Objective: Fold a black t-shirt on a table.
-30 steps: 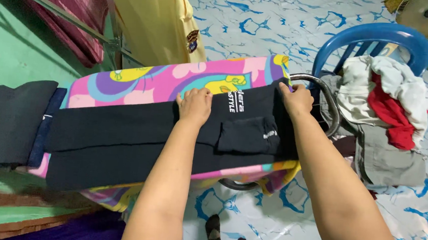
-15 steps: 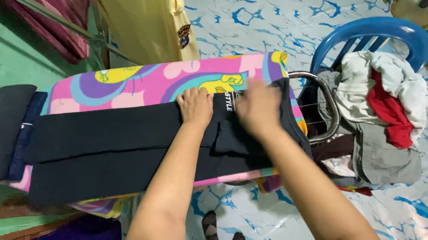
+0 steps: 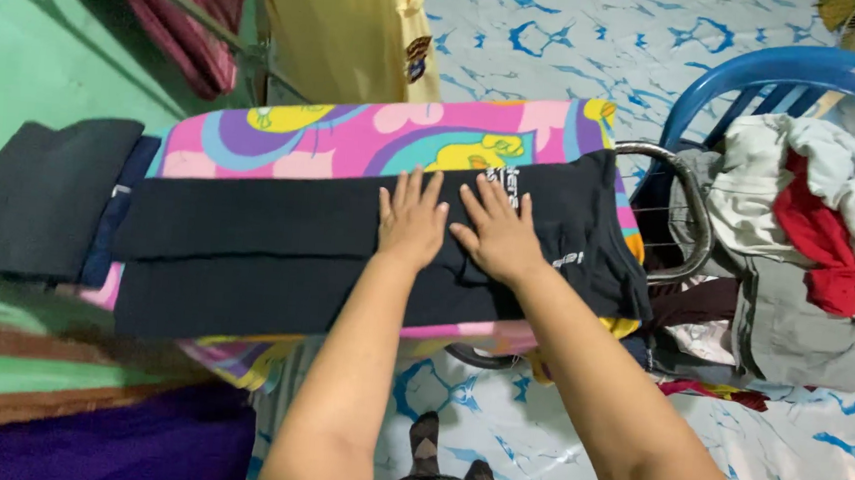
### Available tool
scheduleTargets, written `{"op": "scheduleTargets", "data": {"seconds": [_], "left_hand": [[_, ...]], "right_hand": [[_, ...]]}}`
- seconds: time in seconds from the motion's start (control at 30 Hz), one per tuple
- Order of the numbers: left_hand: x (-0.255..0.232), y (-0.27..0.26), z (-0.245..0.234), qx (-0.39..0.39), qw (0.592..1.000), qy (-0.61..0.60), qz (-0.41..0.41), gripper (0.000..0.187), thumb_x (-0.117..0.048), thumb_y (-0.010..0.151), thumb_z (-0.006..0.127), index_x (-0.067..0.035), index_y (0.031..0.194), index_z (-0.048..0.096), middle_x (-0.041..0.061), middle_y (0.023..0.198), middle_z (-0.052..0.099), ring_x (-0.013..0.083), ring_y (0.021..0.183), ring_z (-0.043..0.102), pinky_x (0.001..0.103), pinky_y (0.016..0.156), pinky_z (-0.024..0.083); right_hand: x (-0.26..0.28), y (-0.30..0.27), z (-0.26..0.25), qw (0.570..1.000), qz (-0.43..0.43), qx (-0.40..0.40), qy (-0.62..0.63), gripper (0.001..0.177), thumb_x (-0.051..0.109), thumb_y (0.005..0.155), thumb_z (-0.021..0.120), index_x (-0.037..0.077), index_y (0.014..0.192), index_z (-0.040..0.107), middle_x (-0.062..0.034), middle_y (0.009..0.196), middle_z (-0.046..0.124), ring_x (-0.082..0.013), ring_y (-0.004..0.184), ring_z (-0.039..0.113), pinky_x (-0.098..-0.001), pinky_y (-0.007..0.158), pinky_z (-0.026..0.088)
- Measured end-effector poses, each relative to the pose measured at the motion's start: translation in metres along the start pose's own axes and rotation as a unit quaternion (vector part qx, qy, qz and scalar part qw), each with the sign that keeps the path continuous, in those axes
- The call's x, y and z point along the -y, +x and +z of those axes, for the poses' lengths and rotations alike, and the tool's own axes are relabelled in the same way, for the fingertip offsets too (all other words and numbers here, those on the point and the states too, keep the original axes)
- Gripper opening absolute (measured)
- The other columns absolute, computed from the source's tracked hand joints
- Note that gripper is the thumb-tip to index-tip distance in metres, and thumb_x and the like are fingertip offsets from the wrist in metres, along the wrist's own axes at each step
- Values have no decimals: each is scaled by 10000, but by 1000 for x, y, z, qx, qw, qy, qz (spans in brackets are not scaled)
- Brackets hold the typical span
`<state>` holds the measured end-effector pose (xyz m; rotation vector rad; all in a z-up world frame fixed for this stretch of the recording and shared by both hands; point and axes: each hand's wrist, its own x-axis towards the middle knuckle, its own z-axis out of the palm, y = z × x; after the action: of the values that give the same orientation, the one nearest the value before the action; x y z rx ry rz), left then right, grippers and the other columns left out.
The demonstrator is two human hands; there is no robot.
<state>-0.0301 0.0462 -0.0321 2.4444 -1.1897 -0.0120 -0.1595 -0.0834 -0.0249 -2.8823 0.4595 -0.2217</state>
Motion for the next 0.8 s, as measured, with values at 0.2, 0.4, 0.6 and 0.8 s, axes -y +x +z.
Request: {"op": "scheduleTargets", "data": {"seconds": [0.2, 0.4, 0.6, 0.8], "left_hand": [[58, -32, -52, 33, 994, 51, -86, 613, -458, 1042, 449, -206, 1588, 332, 151, 1675, 205, 360, 1554, 128, 646, 1202, 96], [97, -42, -77, 70, 990, 59, -111, 621, -500, 1021, 418, -274, 1591, 318, 101, 1696, 157, 350, 1558, 97, 630, 1216, 61], [152, -56, -104, 84, 989, 53, -113, 734, -602, 976, 469, -260, 1604, 301, 78, 1704, 149, 327, 1566, 81, 620, 1223, 39], [204, -77, -142, 126, 991, 9, -48, 919, -679, 850, 631, -266, 1601, 300, 75, 1703, 149, 301, 1579, 66, 566, 1246, 32]], "right_hand": [[25, 9, -21, 996, 70, 46, 5, 703, 564, 998, 451, 212, 1592, 318, -106, 1690, 197, -288, 1549, 183, -699, 1165, 92], [63, 29, 13, 998, -18, 50, -27, 759, 618, 976, 452, 194, 1591, 315, -121, 1670, 225, -311, 1539, 187, -666, 1183, 113], [123, 40, -7, 998, 52, 12, -38, 822, 637, 957, 532, 114, 1566, 354, -147, 1672, 262, -306, 1546, 217, -708, 1176, 107], [216, 53, 7, 984, -154, 86, 9, 782, 511, 889, 639, 188, 1550, 371, -137, 1640, 265, -325, 1515, 236, -701, 1160, 138]]}}
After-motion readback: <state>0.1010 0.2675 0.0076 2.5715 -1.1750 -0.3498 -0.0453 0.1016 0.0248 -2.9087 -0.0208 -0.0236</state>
